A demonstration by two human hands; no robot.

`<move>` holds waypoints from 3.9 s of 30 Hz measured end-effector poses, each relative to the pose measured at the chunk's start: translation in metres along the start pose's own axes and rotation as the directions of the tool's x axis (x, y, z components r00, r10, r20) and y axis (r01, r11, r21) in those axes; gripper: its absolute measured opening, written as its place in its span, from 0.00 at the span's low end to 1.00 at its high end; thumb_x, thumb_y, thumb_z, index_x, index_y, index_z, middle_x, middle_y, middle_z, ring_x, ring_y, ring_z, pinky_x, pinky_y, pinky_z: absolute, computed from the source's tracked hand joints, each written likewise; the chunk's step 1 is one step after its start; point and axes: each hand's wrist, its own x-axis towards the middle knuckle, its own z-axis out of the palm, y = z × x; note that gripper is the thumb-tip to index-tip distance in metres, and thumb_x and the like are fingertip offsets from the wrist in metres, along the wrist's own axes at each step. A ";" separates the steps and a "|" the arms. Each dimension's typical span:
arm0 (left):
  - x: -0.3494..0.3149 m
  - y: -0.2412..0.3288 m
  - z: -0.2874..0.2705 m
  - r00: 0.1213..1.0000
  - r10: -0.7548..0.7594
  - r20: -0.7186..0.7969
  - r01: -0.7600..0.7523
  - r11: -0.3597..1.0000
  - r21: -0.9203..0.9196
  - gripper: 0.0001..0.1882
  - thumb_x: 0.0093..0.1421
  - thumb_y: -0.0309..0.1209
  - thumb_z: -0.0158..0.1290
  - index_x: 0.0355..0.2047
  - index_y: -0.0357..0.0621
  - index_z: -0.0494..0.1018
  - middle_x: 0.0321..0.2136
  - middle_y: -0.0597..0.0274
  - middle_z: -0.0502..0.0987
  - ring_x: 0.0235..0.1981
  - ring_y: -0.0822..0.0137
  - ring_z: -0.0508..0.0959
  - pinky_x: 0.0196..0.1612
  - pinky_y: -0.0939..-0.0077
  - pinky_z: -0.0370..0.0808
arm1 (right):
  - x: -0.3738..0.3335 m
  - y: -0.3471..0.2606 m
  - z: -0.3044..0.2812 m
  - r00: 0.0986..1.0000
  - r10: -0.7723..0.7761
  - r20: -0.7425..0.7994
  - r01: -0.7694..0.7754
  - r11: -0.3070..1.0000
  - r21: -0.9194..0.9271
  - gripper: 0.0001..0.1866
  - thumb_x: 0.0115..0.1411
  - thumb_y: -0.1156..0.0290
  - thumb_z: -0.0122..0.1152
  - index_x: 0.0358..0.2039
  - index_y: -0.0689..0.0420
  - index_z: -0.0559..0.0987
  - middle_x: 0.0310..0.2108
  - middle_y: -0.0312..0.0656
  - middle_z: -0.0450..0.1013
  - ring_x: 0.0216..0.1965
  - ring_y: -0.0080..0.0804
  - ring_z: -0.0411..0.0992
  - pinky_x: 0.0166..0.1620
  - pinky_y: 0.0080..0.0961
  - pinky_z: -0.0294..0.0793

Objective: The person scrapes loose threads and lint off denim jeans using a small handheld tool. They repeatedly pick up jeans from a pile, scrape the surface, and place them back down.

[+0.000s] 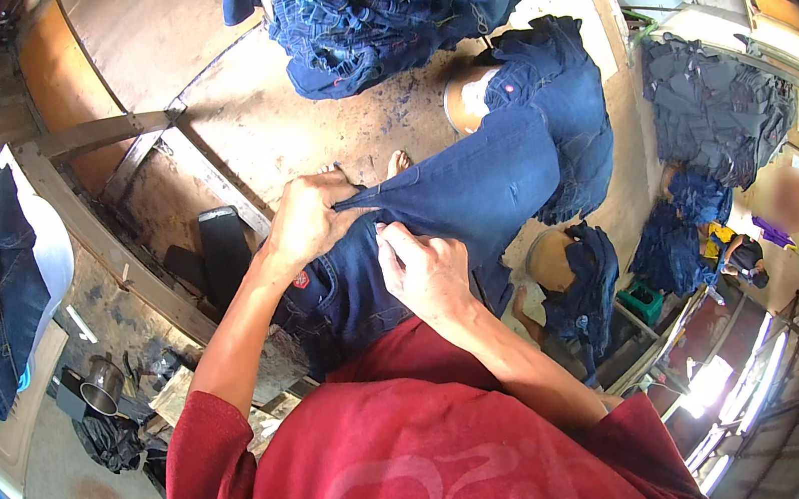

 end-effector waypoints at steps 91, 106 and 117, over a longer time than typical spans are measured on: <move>0.004 0.005 0.005 0.998 -0.036 -0.053 0.037 0.999 0.017 0.12 0.52 0.26 0.74 0.37 0.38 0.88 0.29 0.50 0.84 0.31 0.49 0.85 0.37 0.60 0.80 | -0.016 0.006 -0.005 0.995 0.081 0.063 -0.083 0.996 0.024 0.02 0.68 0.70 0.65 0.37 0.50 0.79 0.18 0.44 0.78 0.18 0.45 0.80 0.21 0.41 0.79; 0.001 -0.001 0.006 0.997 -0.076 -0.023 0.078 0.994 0.078 0.13 0.52 0.25 0.74 0.39 0.39 0.88 0.31 0.50 0.85 0.32 0.50 0.86 0.36 0.62 0.81 | -0.016 0.005 -0.002 0.999 -0.012 0.040 0.011 0.999 0.032 0.02 0.67 0.71 0.66 0.39 0.51 0.81 0.19 0.41 0.79 0.18 0.42 0.80 0.21 0.37 0.77; 0.007 0.009 0.002 0.999 -0.021 -0.032 0.025 0.992 0.120 0.11 0.53 0.28 0.75 0.32 0.35 0.86 0.26 0.50 0.81 0.27 0.48 0.83 0.34 0.62 0.79 | -0.010 0.003 -0.008 1.000 0.001 0.029 -0.002 1.000 0.027 0.02 0.65 0.68 0.69 0.37 0.50 0.84 0.16 0.44 0.76 0.17 0.44 0.79 0.22 0.41 0.77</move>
